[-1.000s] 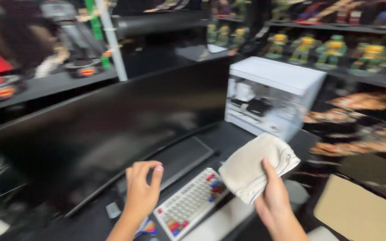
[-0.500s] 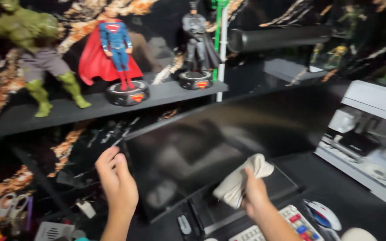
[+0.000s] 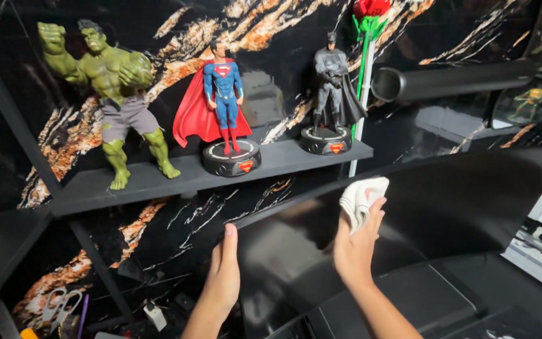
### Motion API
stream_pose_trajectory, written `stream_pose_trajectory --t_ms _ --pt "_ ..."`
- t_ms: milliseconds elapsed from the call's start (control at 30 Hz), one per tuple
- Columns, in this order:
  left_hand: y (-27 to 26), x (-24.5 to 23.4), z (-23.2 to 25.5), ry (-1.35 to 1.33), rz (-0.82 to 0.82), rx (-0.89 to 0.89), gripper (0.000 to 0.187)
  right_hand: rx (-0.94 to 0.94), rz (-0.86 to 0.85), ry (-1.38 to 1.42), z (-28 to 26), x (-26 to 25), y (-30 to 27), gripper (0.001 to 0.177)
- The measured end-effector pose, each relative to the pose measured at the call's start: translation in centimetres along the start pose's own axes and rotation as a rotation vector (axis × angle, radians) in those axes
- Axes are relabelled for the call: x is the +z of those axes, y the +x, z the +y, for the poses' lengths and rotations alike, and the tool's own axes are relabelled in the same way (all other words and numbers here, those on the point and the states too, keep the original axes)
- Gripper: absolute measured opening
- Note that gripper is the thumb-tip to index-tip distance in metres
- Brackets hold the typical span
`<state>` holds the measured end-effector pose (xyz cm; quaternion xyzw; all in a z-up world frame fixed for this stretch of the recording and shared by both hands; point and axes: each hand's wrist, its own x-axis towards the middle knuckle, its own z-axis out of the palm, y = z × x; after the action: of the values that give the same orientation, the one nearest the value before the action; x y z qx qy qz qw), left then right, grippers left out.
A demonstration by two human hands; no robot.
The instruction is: The recorder is wiping down a large curved computer monitor and the desk surface using a cleaning cloth and a spray bottle.
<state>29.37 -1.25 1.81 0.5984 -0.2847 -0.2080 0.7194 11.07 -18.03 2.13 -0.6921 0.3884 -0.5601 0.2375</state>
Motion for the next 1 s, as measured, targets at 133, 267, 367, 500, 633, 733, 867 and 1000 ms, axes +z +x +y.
stream_pose_trajectory --t_ms 133,267,367,500,633,733,867,1000 --pt "-0.5 0.2 1.1 0.058 -0.037 -0.018 0.078 -0.217 0.157 -0.022 1.7 2.8 0.7 0.06" --pt "-0.6 0.5 1.1 0.064 -0.04 -0.015 0.079 -0.112 0.279 0.187 -4.0 6.0 -4.4 0.086" --pt "-0.3 0.2 0.5 0.08 -0.044 -0.069 0.082 -0.402 0.16 0.037 -6.8 7.2 -10.6 0.083" --pt "-1.1 0.3 1.3 -0.074 -0.082 -0.063 0.077 -0.745 0.066 -0.161 -3.1 6.2 -10.3 0.079" --pt "-0.2 -0.1 -0.7 0.201 0.004 0.016 0.081 -0.14 0.205 0.565 3.8 3.4 -1.1 0.069" --pt "-0.4 0.2 -0.5 0.204 0.025 -0.017 0.078 -0.019 0.386 -0.226 11.6 2.5 3.5 0.066" --pt "-0.5 0.9 0.1 0.133 0.012 0.095 0.075 0.039 0.471 -0.03 2.6 4.6 -0.3 0.066" --pt "-0.6 0.8 0.3 -0.012 -0.08 0.186 0.075 -0.228 0.25 0.361 -8.7 6.7 -11.8 0.047"
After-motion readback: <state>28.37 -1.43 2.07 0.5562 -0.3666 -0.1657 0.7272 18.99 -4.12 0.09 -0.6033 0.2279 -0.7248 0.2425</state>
